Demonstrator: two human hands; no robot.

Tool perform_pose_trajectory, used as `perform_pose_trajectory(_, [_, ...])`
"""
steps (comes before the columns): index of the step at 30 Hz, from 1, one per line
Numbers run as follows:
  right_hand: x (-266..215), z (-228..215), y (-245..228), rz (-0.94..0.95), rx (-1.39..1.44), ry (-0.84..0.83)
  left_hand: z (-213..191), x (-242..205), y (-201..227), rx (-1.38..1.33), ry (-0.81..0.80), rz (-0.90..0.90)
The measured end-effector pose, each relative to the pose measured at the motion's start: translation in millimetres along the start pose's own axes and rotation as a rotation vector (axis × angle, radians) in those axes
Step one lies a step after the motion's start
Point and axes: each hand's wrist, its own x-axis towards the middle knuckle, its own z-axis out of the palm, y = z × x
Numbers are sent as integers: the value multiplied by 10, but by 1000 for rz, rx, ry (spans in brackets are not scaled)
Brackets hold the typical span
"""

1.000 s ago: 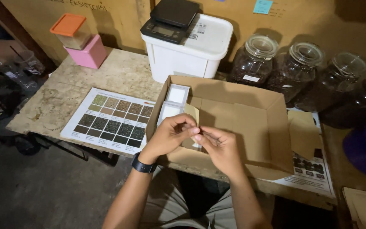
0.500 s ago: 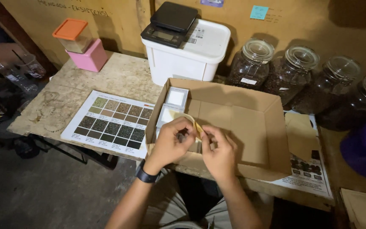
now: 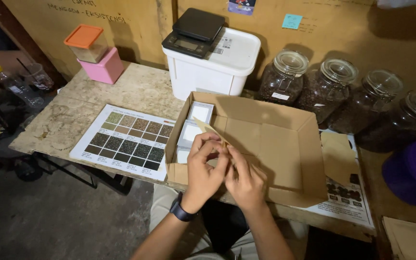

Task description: The person repeatedly picks small white packets from a cardboard box and places them into small brown paper bags. They fold the top of each bag and set it on a yellow tray. The process is repeated for several packets.

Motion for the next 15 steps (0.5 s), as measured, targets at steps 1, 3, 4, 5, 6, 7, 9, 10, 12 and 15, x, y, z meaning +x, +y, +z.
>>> perform_pose_trajectory(1, [29, 3, -11, 0, -1, 2, 14, -18, -16, -1, -2, 1])
perform_pose_trajectory(3, [91, 15, -34, -24, -14, 64, 38, -50, -49, -2, 12, 28])
perform_pose_trajectory(4, [125, -8, -48, -27, -13, 66, 39, -58, -97, -3, 14, 30])
perform_pose_trajectory(5, [166, -27, -59, -19, 20, 82, 41, -61, -145, -131, -14, -26])
perform_pose_trajectory(6, [208, -46, -70, -12, 54, 98, 42, -61, -193, -260, -43, -82])
perform_pose_trajectory(7, [246, -66, -98, -13, 55, 98, 53, -35, -243, -260, -42, -80])
perform_pose_trajectory(9, [319, -105, -148, 50, 110, 84, 79, 16, -347, -666, -45, -501])
perform_pose_trajectory(10, [284, -97, -143, 48, 110, 84, 77, 55, -344, -667, -44, -500])
perform_pose_trajectory(12, [219, -75, -132, 103, 161, 42, 67, 133, -339, -894, -44, -586])
perform_pose_trajectory(15, [-99, 76, 34, 127, 189, 13, 116, 146, -643, -1014, 0, -662])
